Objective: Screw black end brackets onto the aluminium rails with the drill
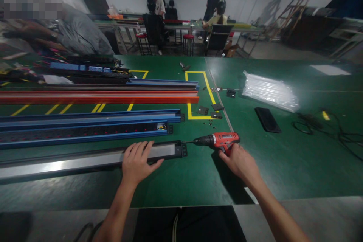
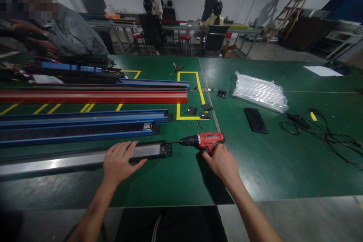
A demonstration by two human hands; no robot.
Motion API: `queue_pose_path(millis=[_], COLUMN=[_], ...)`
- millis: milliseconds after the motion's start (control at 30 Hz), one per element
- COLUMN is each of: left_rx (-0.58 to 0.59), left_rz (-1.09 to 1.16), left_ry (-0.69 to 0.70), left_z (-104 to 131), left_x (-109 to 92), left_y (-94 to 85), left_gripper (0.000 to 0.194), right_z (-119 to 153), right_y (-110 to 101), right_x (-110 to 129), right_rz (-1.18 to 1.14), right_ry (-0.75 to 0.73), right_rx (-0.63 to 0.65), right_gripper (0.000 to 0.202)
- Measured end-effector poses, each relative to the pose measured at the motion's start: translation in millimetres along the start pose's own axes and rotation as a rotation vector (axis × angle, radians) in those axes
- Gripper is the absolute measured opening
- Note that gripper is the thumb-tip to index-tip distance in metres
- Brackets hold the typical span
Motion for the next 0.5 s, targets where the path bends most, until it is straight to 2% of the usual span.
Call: queue_pose_path(millis=[500], left_rx=[-0.018], left_rz=[-0.026], left_ry=[0.016], left_z=[-1.1], left_x=[-2.1], left_y=[-2.5], left_gripper=[0.068], right_z=[1.2], right_y=[1.1], right_x=[-0.5], right_rz=[-0.021], right_ry=[-0.011], right_rx=[0.014], right_gripper=[0.048])
Point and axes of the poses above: each hand's wrist, its own z-axis away from the middle knuckle, its own y-axis out of the palm, x = y × z, the point moved 10 cm from there along -z, towards the middle knuckle, and after that the axes turned 4 degrees about x, right-handed, at the moved point
